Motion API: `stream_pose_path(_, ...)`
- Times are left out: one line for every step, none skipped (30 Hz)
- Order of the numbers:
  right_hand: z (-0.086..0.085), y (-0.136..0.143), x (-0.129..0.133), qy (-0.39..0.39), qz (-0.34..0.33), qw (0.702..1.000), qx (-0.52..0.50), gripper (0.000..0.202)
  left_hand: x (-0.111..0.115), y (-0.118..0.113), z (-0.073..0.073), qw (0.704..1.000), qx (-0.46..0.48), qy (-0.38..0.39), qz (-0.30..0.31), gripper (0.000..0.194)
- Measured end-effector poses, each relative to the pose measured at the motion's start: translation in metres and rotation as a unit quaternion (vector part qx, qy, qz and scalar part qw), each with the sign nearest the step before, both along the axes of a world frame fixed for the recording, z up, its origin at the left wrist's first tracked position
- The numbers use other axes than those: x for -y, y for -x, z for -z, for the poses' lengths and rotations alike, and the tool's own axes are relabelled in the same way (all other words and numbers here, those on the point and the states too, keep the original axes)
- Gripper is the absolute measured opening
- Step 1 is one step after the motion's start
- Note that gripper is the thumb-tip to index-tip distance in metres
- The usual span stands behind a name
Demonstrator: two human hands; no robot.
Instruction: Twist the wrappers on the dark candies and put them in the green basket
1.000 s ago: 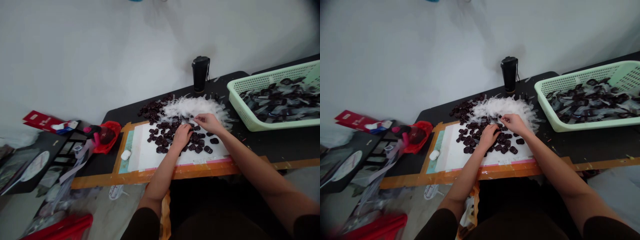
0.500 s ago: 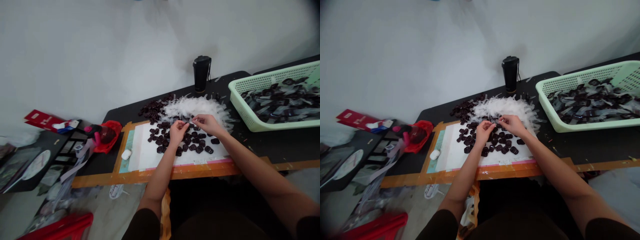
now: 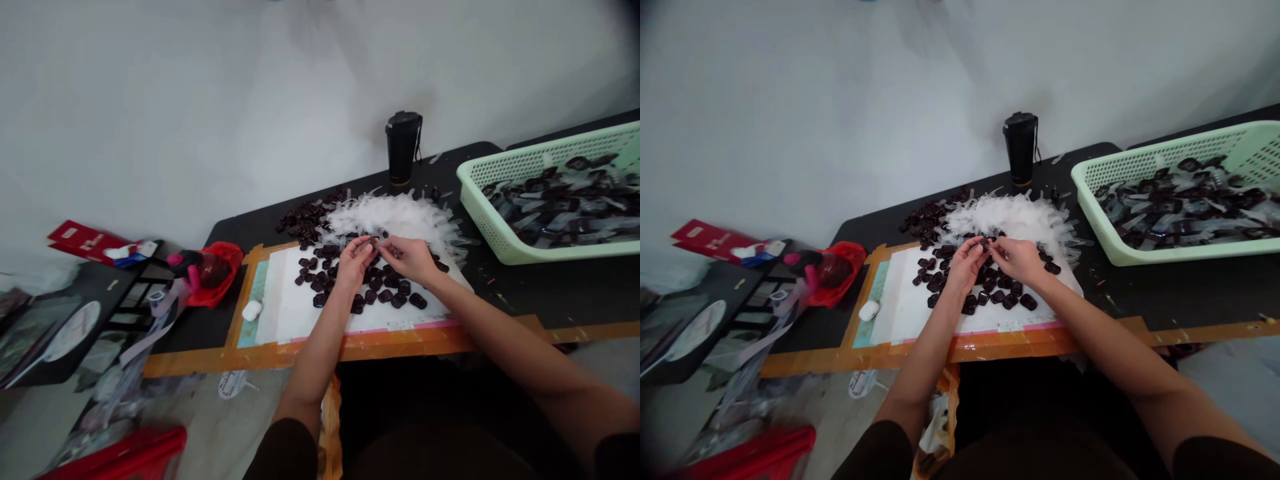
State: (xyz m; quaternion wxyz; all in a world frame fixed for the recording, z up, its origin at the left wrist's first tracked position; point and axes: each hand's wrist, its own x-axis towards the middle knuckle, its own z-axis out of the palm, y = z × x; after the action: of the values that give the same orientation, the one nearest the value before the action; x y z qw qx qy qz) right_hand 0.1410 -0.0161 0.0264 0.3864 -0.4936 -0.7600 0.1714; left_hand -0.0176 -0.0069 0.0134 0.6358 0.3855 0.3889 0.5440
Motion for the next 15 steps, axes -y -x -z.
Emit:
stream_pose_path(-0.0001,0.0002,0.0003,-0.001,-0.002,1.000,0.015,0.026,0.0001,0.0000,0.0000,1.000,0.000,0.000,-0.002,0.033)
stream_pose_path(-0.0002,0.0004,0.0006,-0.001,-0.004,1.000,0.030,0.026,0.0004,-0.0002,-0.0001,1.000,-0.001,0.000,-0.004,0.033)
stream_pose_path(-0.0002,0.0006,0.0008,0.001,-0.007,0.999,0.041,0.026,0.0006,-0.0004,-0.0001,1.000,-0.003,-0.001,-0.006,0.034)
stream_pose_path(-0.0001,0.0008,0.0009,0.002,-0.010,0.999,0.049,0.026,0.0009,-0.0008,0.0000,1.000,-0.008,-0.001,-0.008,0.034)
stream_pose_path(-0.0002,0.0009,0.0011,0.002,-0.012,0.999,0.053,0.026,0.0013,-0.0013,0.0002,1.000,-0.014,-0.002,-0.009,0.034)
stream_pose_path(-0.0004,0.0010,0.0011,0.002,-0.011,0.998,0.055,0.026,0.0016,-0.0018,0.0007,1.000,-0.021,-0.004,-0.008,0.034)
stream_pose_path(-0.0007,0.0011,0.0012,0.001,-0.006,0.999,0.053,0.026,0.0018,-0.0023,0.0013,1.000,-0.026,-0.007,-0.007,0.035)
stream_pose_path(-0.0012,0.0011,0.0013,0.001,0.001,0.999,0.050,0.026,0.0021,-0.0027,0.0021,0.999,-0.030,-0.011,-0.005,0.035)
stream_pose_path(-0.0019,0.0011,0.0014,0.002,0.008,0.999,0.045,0.026,0.0022,-0.0031,0.0030,0.999,-0.032,-0.014,-0.003,0.035)
stream_pose_path(-0.0027,0.0012,0.0015,0.005,0.013,0.999,0.040,0.026,0.0023,-0.0033,0.0038,0.999,-0.033,-0.017,-0.002,0.035)
stream_pose_path(-0.0034,0.0013,0.0015,0.010,0.014,0.999,0.033,0.025,0.0022,-0.0034,0.0045,0.999,-0.035,-0.021,-0.001,0.034)
stream_pose_path(-0.0040,0.0014,0.0014,0.016,0.015,1.000,0.021,0.024,0.0021,-0.0033,0.0049,0.999,-0.037,-0.027,0.000,0.034)
stream_pose_path(-0.0043,0.0016,0.0011,0.023,0.013,1.000,0.003,0.023,0.0019,-0.0032,0.0049,0.999,-0.042,-0.034,-0.002,0.033)
stream_pose_path(-0.0044,0.0019,0.0006,0.030,0.009,0.999,-0.023,0.022,0.0016,-0.0030,0.0046,0.998,-0.048,-0.043,-0.006,0.033)
stream_pose_path(-0.0043,0.0021,-0.0001,0.038,0.006,0.998,-0.054,0.021,0.0013,-0.0028,0.0041,0.997,-0.053,-0.053,-0.014,0.032)
